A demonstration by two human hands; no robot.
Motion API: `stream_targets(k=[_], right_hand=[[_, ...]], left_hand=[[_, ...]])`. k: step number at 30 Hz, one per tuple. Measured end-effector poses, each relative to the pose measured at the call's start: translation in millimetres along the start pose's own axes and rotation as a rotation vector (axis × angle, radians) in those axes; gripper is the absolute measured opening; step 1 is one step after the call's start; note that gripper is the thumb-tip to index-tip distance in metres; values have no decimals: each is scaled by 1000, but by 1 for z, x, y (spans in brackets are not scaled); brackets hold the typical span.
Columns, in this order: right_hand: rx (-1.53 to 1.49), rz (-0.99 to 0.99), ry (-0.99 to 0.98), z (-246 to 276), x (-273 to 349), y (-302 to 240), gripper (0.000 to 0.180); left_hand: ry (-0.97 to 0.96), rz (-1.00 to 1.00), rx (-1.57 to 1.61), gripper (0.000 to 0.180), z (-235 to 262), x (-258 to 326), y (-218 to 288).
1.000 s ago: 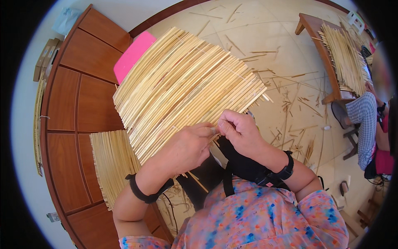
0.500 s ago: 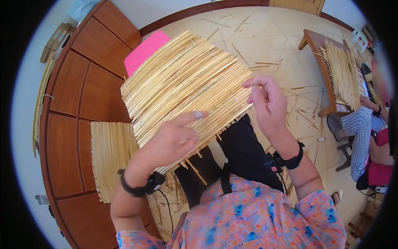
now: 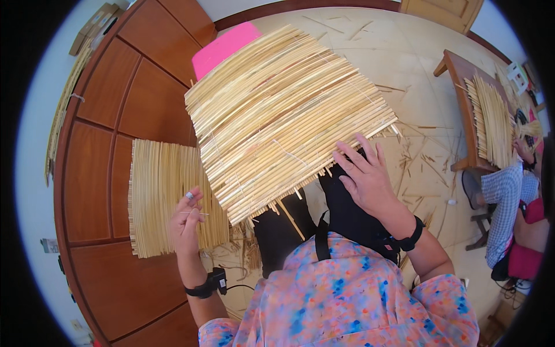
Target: The person weaves thin bamboo strips into a mat by hand, repeatedly passing a strip through the existing weave and tightening it. The person occasionally adjusts the mat's position and continues the repetitive weaving process.
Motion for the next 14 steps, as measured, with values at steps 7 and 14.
stream_targets(k=[7,14], right_hand=[[12,31,-40,2,-8,5,59],[-207,64,67,-2,12,17,64]], left_hand=[[183,207,655,35,-38,17,-27],[423,192,459,39,-21,37,-37]])
Point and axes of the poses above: each hand's wrist, its own x-axis away from the middle knuckle, its own z-axis out of the back of the hand, y = z × x, the point moved 4 cm from there along -x, towards the middle knuckle, and after that the axes turned 11 degrees about -z, right-handed, at the moved point
